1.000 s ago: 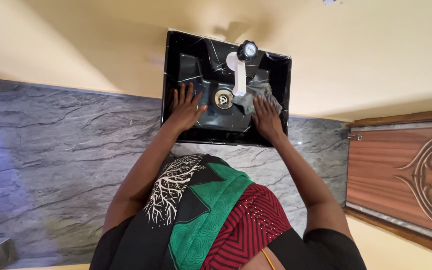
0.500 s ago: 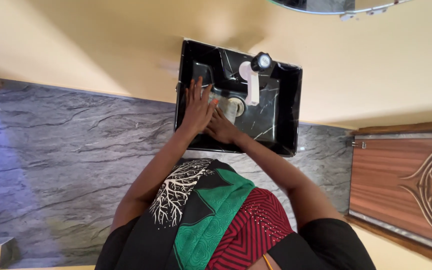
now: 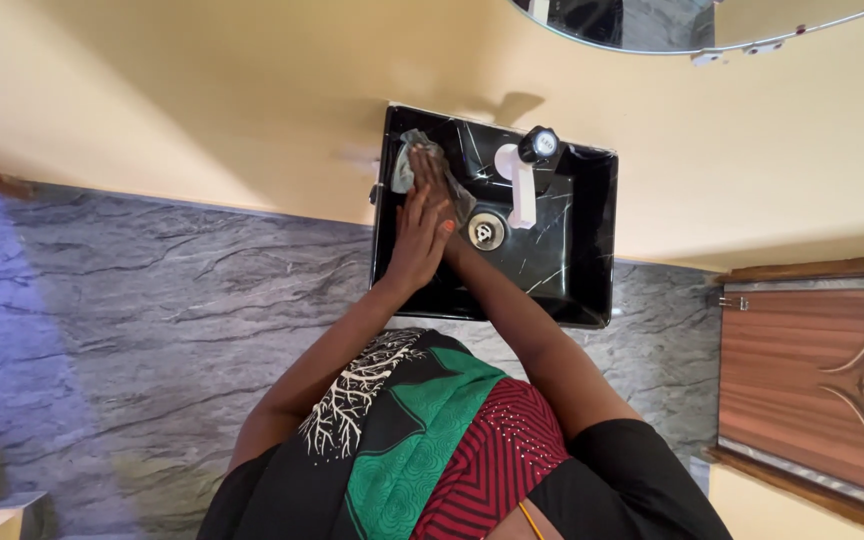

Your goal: The person wipes a black sink basin and faucet using a cloth. They repeatedly rub the basin surface, the drain area, and the faucet fixture with both hands, moving the cloth around the sink throughout the clip.

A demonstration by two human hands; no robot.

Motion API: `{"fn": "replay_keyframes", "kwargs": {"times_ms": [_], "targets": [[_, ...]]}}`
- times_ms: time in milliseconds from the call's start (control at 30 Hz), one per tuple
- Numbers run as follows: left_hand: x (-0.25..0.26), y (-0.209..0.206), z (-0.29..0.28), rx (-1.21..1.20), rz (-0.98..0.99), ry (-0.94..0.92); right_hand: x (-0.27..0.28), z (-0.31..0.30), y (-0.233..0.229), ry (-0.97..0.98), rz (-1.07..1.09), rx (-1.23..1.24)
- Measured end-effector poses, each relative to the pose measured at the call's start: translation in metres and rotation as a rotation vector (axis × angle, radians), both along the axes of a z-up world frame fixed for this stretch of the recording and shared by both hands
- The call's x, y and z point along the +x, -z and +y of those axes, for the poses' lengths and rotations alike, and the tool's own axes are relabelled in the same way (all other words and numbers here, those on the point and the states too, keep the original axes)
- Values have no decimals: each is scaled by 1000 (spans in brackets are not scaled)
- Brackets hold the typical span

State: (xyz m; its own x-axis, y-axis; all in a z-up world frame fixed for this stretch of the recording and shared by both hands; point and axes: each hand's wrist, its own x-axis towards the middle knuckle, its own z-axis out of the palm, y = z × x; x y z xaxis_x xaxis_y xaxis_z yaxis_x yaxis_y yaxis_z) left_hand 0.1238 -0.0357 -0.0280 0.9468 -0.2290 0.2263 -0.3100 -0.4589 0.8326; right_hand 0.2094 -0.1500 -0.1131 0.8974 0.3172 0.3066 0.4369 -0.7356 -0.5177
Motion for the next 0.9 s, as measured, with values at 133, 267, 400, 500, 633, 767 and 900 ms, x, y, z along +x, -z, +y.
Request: {"fn": "replay_keyframes", "kwargs": {"times_ms": [133,267,400,500,633,767,900], "targets": [[-5,11,3,-94,91,-25,-32,5,15,47,-217,-8],[5,24,15,-286,178,52,-61,-7,27,40,-82,-488],[14,25,19,-386,176,141,-56,-3,31,82,31,-115],[9,19,21,-435,170,140,-23,6,24,84,-7,4],[13,3,23,-479,173,133,16,0,-4,72,241,-154],[10,2,27,-478,189,155,-13,7,-10,291,182,-324],[15,4,28,-563,153,112,-72,18,-6,408,356,-270]]}}
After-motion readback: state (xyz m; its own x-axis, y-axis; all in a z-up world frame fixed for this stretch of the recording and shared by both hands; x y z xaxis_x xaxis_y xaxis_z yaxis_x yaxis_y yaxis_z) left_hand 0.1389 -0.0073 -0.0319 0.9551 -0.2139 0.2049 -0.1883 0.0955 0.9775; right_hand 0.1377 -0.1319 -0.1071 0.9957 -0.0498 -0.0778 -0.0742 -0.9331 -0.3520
